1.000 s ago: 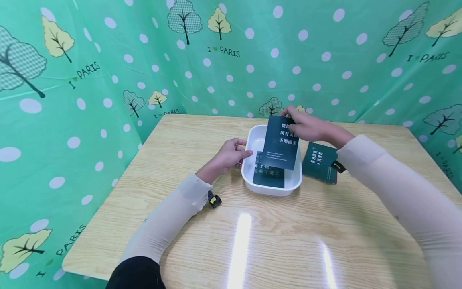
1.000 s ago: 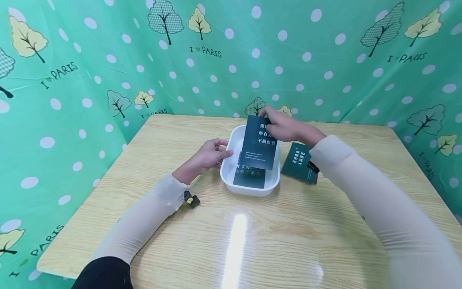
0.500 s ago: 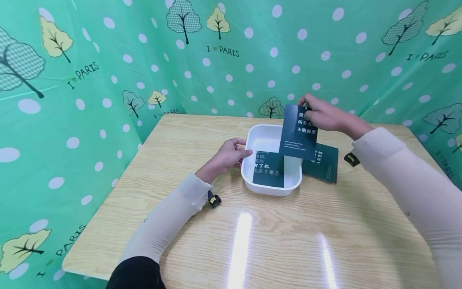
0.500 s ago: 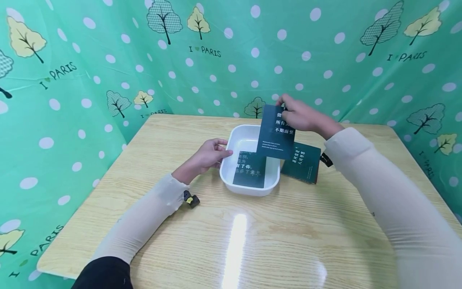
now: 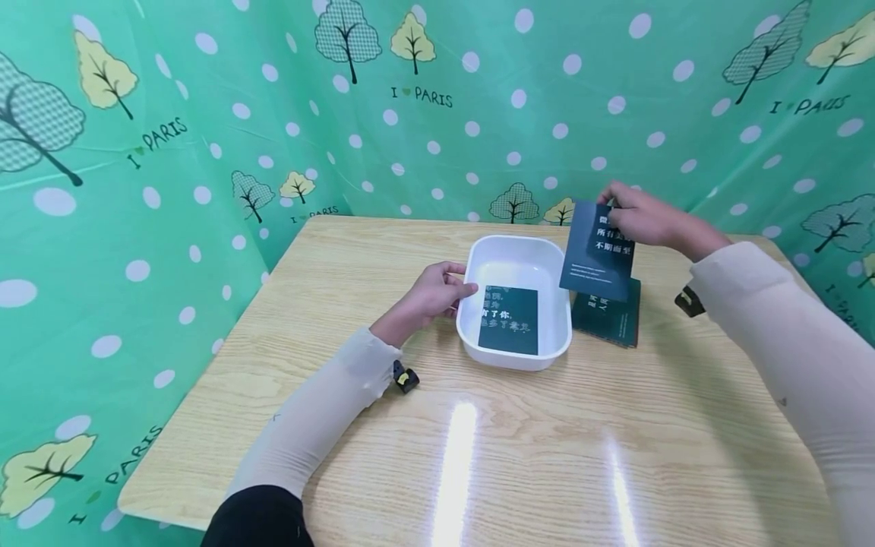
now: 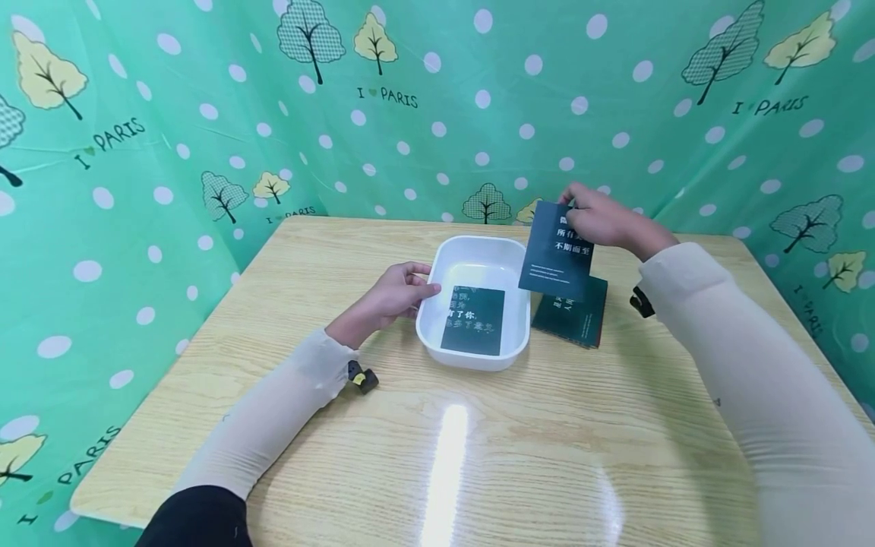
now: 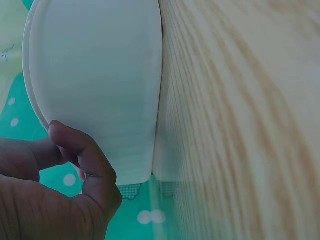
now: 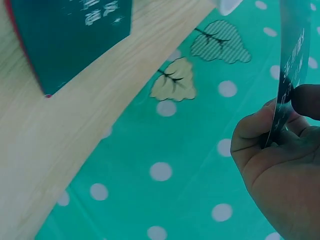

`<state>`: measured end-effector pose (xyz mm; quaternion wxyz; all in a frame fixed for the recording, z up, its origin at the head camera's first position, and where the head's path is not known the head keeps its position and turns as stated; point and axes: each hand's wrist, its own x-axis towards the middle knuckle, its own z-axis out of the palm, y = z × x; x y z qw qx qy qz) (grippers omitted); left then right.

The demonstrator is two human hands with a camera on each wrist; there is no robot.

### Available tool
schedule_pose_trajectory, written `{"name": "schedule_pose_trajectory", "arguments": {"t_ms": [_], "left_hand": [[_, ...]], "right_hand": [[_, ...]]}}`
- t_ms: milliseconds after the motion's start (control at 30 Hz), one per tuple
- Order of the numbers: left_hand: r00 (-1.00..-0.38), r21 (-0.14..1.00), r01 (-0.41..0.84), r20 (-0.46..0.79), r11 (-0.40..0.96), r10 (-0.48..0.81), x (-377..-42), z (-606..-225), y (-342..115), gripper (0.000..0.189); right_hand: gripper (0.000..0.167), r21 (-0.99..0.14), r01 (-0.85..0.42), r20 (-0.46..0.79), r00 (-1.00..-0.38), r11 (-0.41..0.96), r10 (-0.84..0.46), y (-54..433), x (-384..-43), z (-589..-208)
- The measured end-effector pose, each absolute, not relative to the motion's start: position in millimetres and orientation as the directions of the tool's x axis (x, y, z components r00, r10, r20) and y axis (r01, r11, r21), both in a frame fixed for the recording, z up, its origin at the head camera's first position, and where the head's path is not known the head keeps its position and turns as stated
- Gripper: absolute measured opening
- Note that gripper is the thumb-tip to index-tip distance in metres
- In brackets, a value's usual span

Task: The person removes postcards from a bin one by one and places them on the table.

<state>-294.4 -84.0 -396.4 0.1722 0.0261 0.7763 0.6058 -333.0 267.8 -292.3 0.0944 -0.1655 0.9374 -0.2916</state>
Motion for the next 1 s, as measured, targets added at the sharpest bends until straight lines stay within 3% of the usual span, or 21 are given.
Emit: {"name": "schedule_pose_trajectory", "arguments": {"t_ms": [433, 1000], "left_hand": [[-0.938, 0.948, -0.175, -0.243, 0.266, 0.249, -296, -399, -85, 0.044], [-0.935, 0.945, -0.179, -0.251, 0.274, 0.252, -295, -397, -86, 0.044]], "right_hand": [[0.033, -0.571, -0.185, -0.118, -0.946, 0.800, -0.303, 295, -339, -318], [0.032, -0.523, -0.164, -0.214, -0.925, 0.836, -0.315, 293, -340, -360]]}}
